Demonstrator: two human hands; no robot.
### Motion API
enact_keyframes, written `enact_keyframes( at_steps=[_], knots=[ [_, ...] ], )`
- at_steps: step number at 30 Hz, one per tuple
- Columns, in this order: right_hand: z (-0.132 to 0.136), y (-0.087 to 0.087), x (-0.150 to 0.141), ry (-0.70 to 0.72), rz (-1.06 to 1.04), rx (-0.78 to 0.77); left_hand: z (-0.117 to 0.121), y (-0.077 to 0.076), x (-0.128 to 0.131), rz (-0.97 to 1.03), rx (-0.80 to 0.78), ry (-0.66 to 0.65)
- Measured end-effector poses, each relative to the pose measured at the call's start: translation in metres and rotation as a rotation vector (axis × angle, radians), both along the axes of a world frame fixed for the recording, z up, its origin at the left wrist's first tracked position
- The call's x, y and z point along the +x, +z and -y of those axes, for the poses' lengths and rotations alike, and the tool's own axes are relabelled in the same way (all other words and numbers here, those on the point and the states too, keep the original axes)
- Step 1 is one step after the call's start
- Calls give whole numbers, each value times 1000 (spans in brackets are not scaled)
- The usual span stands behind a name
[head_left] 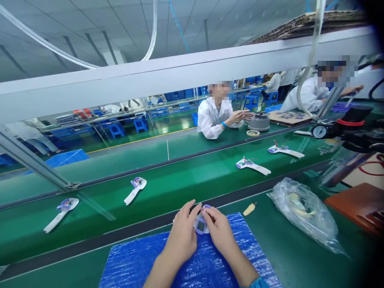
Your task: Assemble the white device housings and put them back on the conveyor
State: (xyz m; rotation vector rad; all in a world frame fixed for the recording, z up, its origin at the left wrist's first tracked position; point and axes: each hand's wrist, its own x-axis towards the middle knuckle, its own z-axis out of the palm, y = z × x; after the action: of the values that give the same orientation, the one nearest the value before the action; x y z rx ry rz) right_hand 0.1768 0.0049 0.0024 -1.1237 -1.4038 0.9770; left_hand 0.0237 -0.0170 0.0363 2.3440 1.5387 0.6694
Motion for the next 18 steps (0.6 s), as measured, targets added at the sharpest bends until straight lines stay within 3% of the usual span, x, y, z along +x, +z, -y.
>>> enact_keyframes(
  at_steps=[3, 7, 12, 18],
  knots=[
    [1, -4, -4, 20, -53, -63, 10, -10, 11, 57, 136, 150],
    [0, -7, -3, 36, -177, -182, 10, -16, 15, 107, 25, 110],
    [-1, -2, -2, 25, -198, -145, 3, -26, 11, 162, -40, 153],
    [-2, -2, -3, -11, -181, -149, -3, -35, 5, 441, -74, 228]
  ],
)
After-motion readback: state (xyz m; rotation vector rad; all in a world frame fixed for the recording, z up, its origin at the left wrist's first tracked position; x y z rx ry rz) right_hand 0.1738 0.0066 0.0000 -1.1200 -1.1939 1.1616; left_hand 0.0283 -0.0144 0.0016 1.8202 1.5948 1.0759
